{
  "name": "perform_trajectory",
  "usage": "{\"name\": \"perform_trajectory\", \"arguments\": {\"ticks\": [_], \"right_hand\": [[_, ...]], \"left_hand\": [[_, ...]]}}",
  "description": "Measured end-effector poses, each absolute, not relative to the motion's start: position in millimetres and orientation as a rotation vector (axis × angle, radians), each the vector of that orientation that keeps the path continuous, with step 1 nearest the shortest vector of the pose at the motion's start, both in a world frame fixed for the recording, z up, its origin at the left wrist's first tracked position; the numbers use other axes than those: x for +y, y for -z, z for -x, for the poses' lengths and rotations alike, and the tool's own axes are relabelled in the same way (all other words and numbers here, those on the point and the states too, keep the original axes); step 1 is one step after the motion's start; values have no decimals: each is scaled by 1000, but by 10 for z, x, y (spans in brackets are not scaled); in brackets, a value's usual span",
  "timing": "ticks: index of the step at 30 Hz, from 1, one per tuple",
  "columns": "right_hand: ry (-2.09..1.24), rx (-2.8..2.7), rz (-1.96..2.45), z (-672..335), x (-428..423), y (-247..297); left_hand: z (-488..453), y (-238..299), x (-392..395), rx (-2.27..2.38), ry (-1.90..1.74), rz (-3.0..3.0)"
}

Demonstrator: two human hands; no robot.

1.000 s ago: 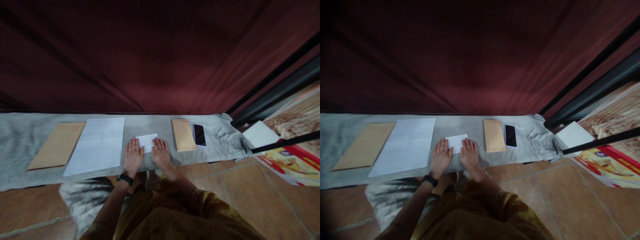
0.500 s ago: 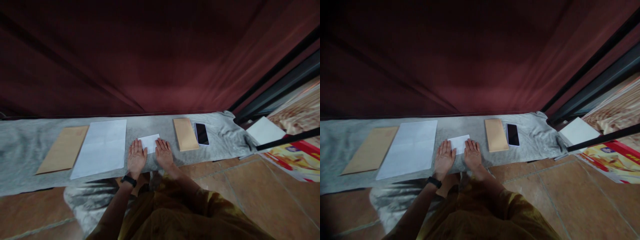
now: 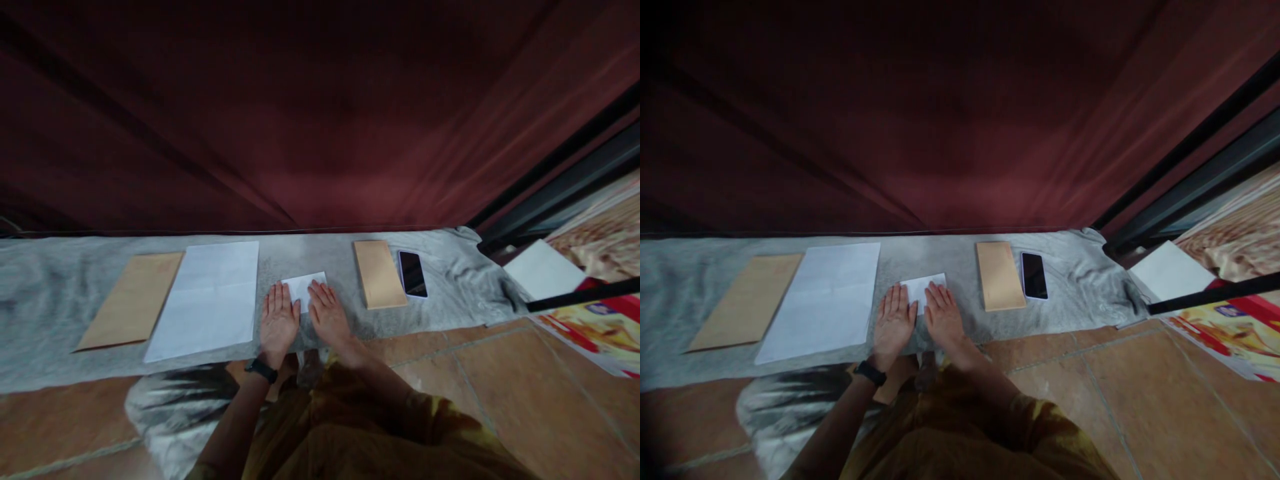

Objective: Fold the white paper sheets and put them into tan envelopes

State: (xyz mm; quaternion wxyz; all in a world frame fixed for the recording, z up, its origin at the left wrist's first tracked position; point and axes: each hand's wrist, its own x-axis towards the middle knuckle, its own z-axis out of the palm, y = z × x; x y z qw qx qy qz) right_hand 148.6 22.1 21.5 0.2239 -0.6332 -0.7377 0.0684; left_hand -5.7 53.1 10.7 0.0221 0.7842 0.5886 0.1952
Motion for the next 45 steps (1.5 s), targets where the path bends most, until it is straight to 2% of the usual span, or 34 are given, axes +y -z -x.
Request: {"name": "perform_trajectory", "arguments": {"ticks": [5,15,23,32,45], "right_hand": [[-208,-2125,1701,-1324,237,-213],[-47,-2036,1873,-1657,75,-84],[-21,-2036,1862,-1654,65,-42],[-18,-2018,1852,-1655,63,-52],[-139,-2122,1795,-1487,559,-166]], "left_hand": [[72,-106,522,1811,-603,-2415],[159,-131,454,1883,-692,-2349],[-13,-156,334,1734,-558,-2481],[77,-114,531,1789,-513,-2457],[64,-80,560,1799,-521,-2478]]}}
